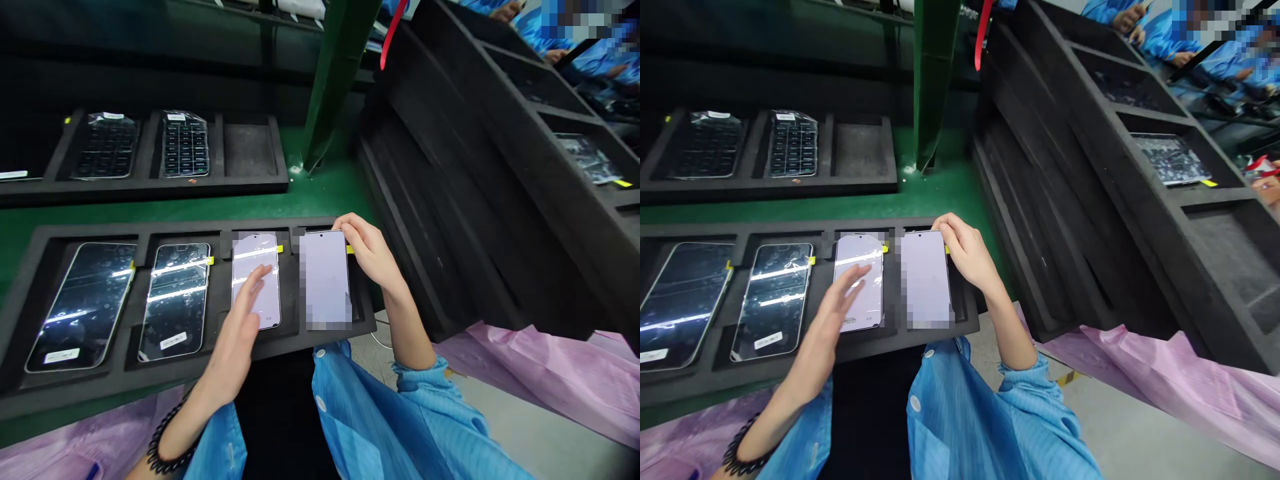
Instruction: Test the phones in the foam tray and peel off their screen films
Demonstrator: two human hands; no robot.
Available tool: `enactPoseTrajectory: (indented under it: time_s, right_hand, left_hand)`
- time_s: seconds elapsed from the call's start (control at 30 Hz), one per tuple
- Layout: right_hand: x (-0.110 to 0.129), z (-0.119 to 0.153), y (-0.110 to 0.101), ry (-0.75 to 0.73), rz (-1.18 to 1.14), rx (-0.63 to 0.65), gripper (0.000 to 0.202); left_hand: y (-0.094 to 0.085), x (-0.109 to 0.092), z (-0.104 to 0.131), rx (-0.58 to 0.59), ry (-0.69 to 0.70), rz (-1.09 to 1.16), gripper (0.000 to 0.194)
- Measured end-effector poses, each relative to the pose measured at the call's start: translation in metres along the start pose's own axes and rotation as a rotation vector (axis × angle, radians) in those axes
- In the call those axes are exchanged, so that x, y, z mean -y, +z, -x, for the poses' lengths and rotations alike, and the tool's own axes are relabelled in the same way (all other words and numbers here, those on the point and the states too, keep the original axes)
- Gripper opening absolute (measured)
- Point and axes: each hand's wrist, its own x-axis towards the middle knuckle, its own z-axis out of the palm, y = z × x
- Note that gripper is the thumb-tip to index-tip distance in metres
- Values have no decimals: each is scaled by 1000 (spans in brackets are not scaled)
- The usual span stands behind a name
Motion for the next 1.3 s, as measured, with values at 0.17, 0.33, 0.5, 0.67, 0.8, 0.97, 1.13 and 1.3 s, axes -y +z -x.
enactPoseTrajectory:
  time_s: [0.17, 0.33, 0.5, 0.67, 0.8, 0.97, 1.13, 1.3]
  right_hand:
    - [5, 5, -3, 60, -118, 33, 30]
    - [22, -9, -6, 36, -149, 38, 30]
    - [43, -14, 4, 49, -345, 17, 30]
    - [48, 18, 23, 21, -293, -114, 28]
    - [55, 47, 30, -114, 37, -269, 22]
    - [63, 62, 37, -533, 352, -330, 39]
    - [65, 70, 49, -893, 95, -296, 42]
    - [63, 79, 65, -964, -20, -347, 49]
  left_hand:
    - [48, -9, -28, 76, -324, 545, 67]
    - [52, -30, -43, 17, -386, 781, 55]
    - [44, -44, -33, 224, -450, 1130, 67]
    - [38, -37, -9, 427, -458, 1309, 68]
    - [35, -35, 5, 350, -433, 1172, 76]
    - [32, -25, 19, 336, -499, 1148, 75]
    - [26, -9, 31, 314, -565, 1154, 60]
    - [24, -12, 35, 341, -625, 1130, 65]
